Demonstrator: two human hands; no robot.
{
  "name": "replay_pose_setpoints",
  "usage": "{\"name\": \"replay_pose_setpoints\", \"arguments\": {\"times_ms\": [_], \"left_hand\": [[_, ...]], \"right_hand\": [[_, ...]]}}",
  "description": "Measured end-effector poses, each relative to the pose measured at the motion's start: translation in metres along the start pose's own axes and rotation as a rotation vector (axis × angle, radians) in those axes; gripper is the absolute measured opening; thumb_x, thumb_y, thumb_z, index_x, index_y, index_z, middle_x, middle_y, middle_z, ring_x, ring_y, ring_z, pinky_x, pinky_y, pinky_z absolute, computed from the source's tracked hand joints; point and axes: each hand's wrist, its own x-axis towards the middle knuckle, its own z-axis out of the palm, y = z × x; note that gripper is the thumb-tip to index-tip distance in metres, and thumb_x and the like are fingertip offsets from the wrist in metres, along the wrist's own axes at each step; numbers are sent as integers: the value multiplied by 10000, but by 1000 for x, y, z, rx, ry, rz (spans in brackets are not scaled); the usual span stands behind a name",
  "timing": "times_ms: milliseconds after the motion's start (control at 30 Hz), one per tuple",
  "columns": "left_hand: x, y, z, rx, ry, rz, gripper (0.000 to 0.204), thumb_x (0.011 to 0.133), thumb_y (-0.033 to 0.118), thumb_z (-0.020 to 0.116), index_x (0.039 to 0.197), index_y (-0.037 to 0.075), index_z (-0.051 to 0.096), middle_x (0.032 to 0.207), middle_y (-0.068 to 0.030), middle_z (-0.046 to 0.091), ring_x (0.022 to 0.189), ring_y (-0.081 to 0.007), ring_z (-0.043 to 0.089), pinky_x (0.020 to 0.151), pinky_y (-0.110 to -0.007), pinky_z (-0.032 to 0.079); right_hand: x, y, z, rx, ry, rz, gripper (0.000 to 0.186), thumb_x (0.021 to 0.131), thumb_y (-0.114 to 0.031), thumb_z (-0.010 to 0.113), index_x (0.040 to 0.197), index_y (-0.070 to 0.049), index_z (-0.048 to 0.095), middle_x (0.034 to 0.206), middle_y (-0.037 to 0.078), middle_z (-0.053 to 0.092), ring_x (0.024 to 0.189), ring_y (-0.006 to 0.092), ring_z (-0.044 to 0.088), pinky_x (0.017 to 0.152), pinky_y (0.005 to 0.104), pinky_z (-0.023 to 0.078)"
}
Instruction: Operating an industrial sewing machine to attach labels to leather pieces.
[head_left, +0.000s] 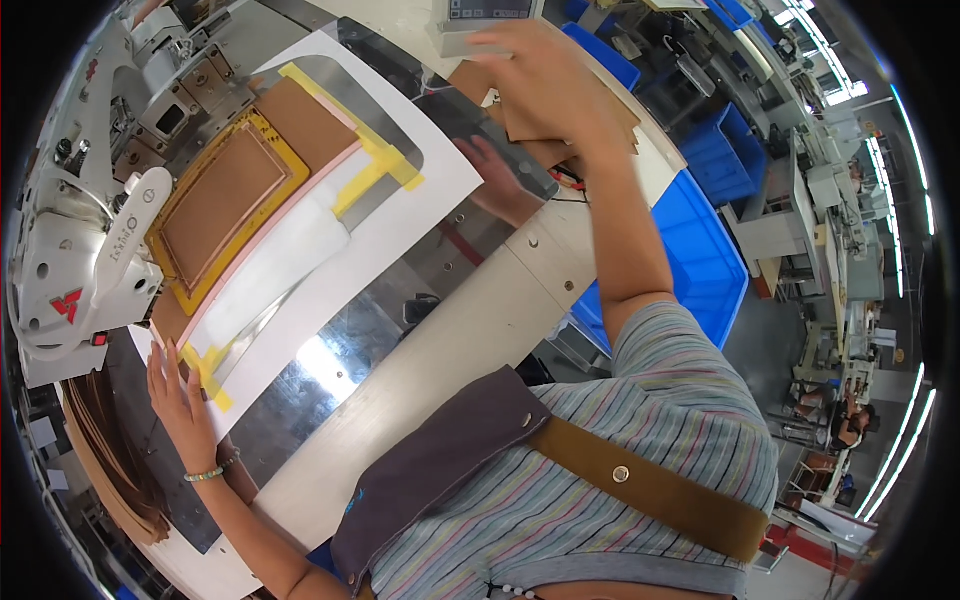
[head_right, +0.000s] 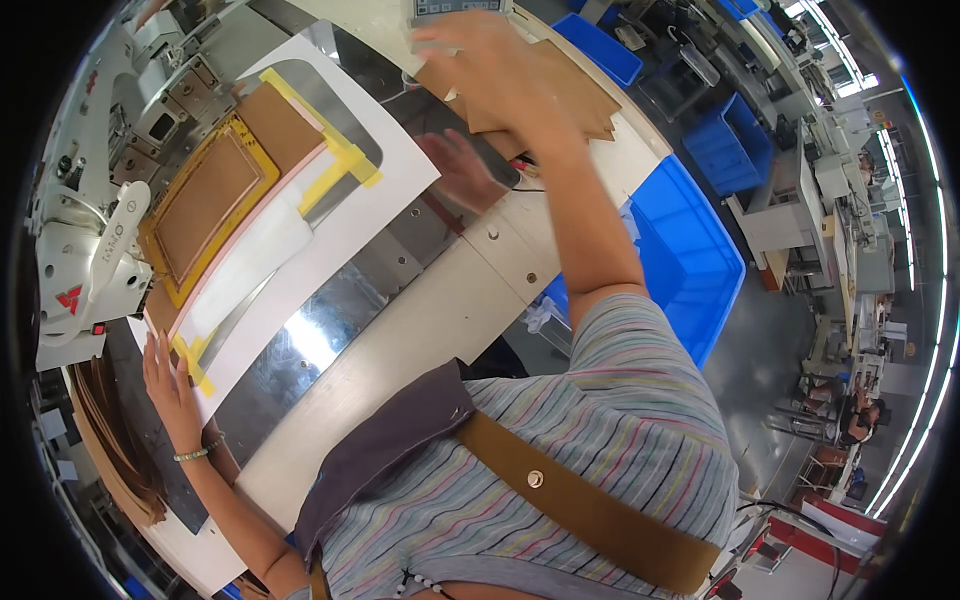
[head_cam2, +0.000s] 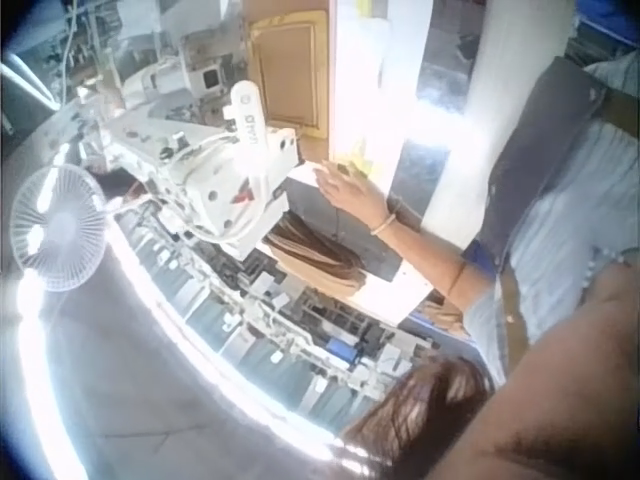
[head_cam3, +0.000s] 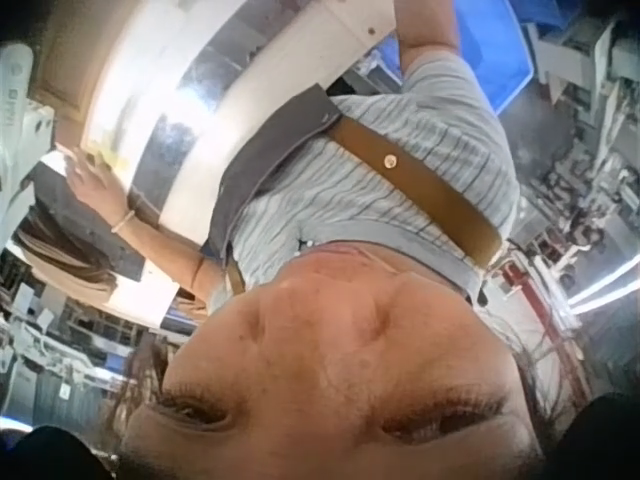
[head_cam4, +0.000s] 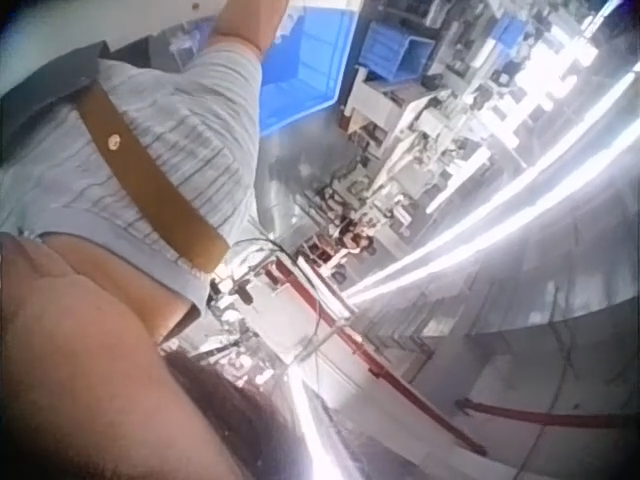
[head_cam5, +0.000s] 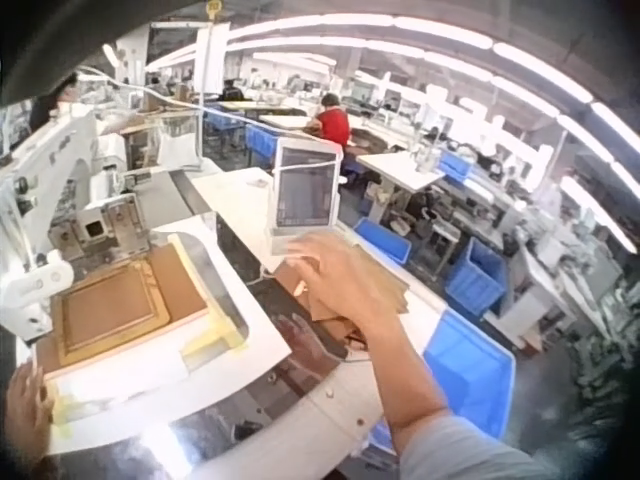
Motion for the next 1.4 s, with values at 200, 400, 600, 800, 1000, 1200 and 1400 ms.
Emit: {"name": "replay_pose_setpoints", "arguments": {"times_ms": [200,400,600,800,1000,1200,1400], "left_hand": [[-3,-8,2,-42,62,-22,558,1079,208,544,1591,0,468,1644,-203,479,1536,-390,413,1267,-496,301],[-4,1,-9,-45,63,-74,558,1059,191,577,1579,10,490,1620,-216,499,1503,-396,457,1256,-484,324],[7,8,-5,-193,166,-97,509,1037,156,655,1523,32,570,1598,-187,538,1462,-376,506,1232,-445,374],[38,-21,-9,-127,193,-8,402,1068,172,605,1417,-27,614,1504,-222,593,1443,-409,497,1211,-467,395],[87,-31,8,-225,154,148,309,1073,184,584,1222,-74,662,1291,-265,652,1258,-480,531,1113,-517,423],[118,-33,3,-431,-92,118,401,1077,284,627,1321,-33,661,1375,-282,624,1298,-456,557,1120,-469,435],[127,-49,16,-526,-112,226,385,1063,296,659,1296,-9,686,1214,-245,722,1087,-448,666,980,-448,528]], "right_hand": [[-40,107,-38,83,-457,336,178,937,-194,768,1028,-45,731,970,50,696,950,186,661,854,344,517],[21,91,-50,223,-433,310,153,958,-182,785,962,-70,681,912,-39,622,857,79,572,768,262,474],[102,-30,59,587,-444,-106,155,1024,-163,717,1143,-67,745,930,-32,670,882,61,617,780,252,504],[110,-149,221,318,-239,-627,158,901,-138,715,1028,-127,808,995,82,764,975,302,708,852,471,554],[105,-203,244,-50,-300,-699,158,892,-93,694,955,-135,833,987,81,788,1018,312,727,885,474,567],[93,-225,245,31,-409,-571,168,914,-108,694,1018,-91,825,950,88,797,937,338,756,910,462,577],[76,-233,234,189,-520,-483,258,965,-140,676,1180,-131,818,1232,116,758,1128,322,710,1008,444,552]]}}
